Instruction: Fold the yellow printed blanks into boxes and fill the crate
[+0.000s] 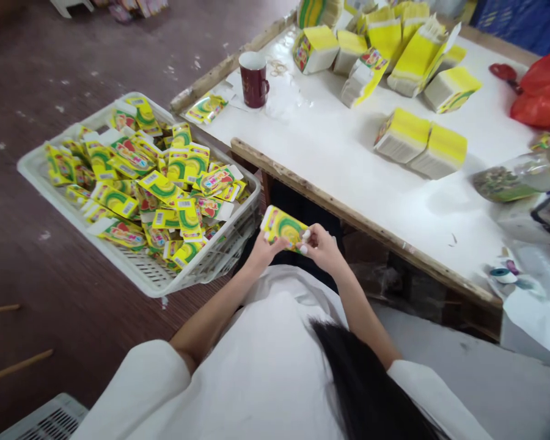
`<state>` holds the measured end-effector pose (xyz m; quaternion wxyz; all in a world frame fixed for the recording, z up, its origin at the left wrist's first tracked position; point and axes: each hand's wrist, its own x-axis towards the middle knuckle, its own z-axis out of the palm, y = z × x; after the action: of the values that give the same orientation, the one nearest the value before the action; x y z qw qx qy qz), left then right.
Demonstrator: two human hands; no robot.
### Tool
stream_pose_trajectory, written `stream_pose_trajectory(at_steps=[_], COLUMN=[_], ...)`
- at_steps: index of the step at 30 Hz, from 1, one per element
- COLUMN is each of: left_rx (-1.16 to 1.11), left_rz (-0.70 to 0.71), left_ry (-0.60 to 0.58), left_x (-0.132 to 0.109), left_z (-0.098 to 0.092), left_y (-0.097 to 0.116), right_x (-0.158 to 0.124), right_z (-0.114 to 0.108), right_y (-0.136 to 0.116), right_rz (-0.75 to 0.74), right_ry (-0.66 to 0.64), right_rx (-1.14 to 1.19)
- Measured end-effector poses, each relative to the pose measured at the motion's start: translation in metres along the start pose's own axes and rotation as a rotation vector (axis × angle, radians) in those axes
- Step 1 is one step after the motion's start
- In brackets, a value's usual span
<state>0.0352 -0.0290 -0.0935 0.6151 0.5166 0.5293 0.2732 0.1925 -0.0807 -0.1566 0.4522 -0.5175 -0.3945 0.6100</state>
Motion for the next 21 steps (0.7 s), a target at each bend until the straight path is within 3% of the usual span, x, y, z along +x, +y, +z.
stream_pose_trajectory(at_steps=[4,9,13,16,19,21], left_rx=[-0.233,-0.206,-0.069,-0.116,-0.113,-0.020], left_rz=[0.040,0.115,0.187,0.124,0.083,0.165], left_ry=[0.150,0.359,0.244,0.153,0.063,-0.010], left_x=[0.014,0.022,0.013,0.009,0.010,0.013], left_z=[0.027,0.034,0.026,0.015,-0.004,-0.021], left_y=[0.028,0.038,0.023,0.018,0.028,0.041], right_x=[-0.008,-0.009,-0.006,-0.006,-0.007,-0.008], right_z=[0.025,0.038,0.025,0.010,-0.004,-0.012], right_y=[-0.028,-0.036,-0.031,-0.025,-0.020,-0.021], right_rz=[-0.086,-0.136,-0.105,-0.079,-0.119,-0.224], right_ry=[-0.002,0.078,0.177,0.228,0.286,0.331], right_rx=[0.166,0.236,0.251,0.245,0.091,-0.145])
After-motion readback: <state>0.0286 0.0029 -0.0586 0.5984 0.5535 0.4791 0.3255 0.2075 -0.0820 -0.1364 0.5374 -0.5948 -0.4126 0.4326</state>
